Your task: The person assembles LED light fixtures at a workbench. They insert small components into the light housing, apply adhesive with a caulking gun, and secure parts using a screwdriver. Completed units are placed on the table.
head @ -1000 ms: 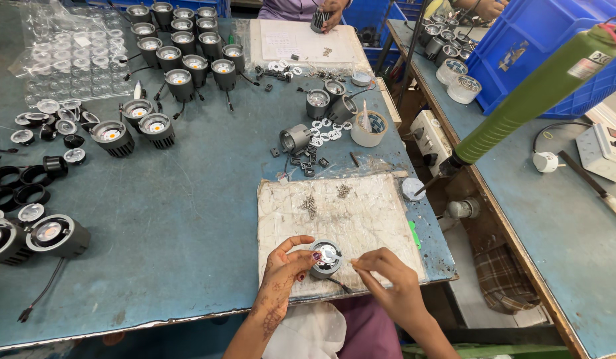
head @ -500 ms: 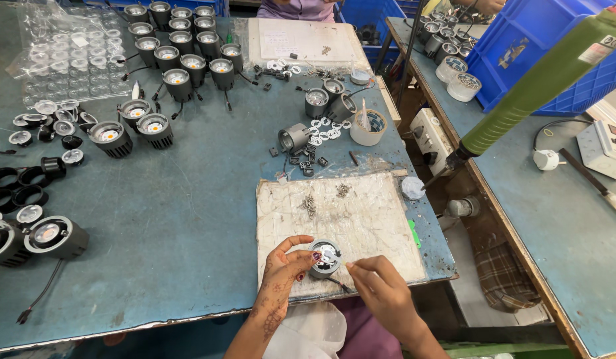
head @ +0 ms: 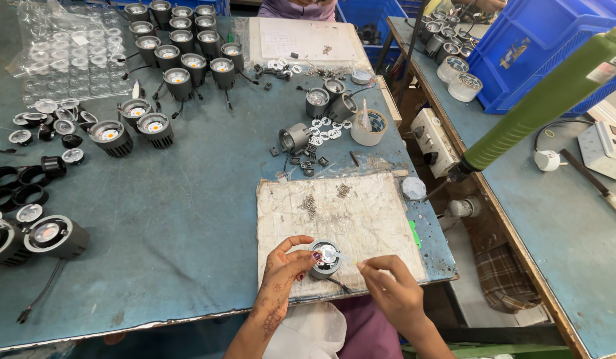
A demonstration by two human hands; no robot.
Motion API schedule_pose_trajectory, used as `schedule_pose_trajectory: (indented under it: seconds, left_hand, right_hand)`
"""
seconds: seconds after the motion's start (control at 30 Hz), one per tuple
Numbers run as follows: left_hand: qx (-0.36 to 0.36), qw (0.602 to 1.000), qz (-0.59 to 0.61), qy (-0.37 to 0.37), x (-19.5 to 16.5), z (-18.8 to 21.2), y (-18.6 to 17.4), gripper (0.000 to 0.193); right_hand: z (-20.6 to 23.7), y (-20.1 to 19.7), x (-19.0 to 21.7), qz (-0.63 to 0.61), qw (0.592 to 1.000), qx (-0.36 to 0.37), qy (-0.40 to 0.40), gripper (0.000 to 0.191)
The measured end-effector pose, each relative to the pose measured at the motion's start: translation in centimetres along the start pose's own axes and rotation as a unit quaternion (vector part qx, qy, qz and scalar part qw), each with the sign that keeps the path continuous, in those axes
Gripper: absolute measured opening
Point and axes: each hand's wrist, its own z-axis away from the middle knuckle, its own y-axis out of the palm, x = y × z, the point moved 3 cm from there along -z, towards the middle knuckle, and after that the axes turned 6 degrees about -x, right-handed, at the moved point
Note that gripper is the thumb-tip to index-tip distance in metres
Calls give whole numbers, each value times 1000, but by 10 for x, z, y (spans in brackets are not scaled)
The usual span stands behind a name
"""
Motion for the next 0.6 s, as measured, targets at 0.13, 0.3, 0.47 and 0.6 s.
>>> schedule_pose_trajectory:
  seconds: [0.13, 0.3, 0.47, 0.6]
  left_hand:
    - [-3, 1000, -1, 0, 0, -1, 0, 41]
    - [-4, 1000, 0, 0, 1, -1, 0, 41]
    - [-6, 1000, -6, -4, 4, -3, -1, 40]
    - [-2, 1000, -1, 4, 4, -3, -2, 41]
  right_hand:
    - [-1, 4, -2, -44, 998, -1, 52, 21]
    - [-1, 8, 9, 17, 996, 9, -83, 24]
    - [2, 13, 11, 38, 988, 18, -147, 31]
    - [5, 14, 8, 44, 988, 14, -147, 36]
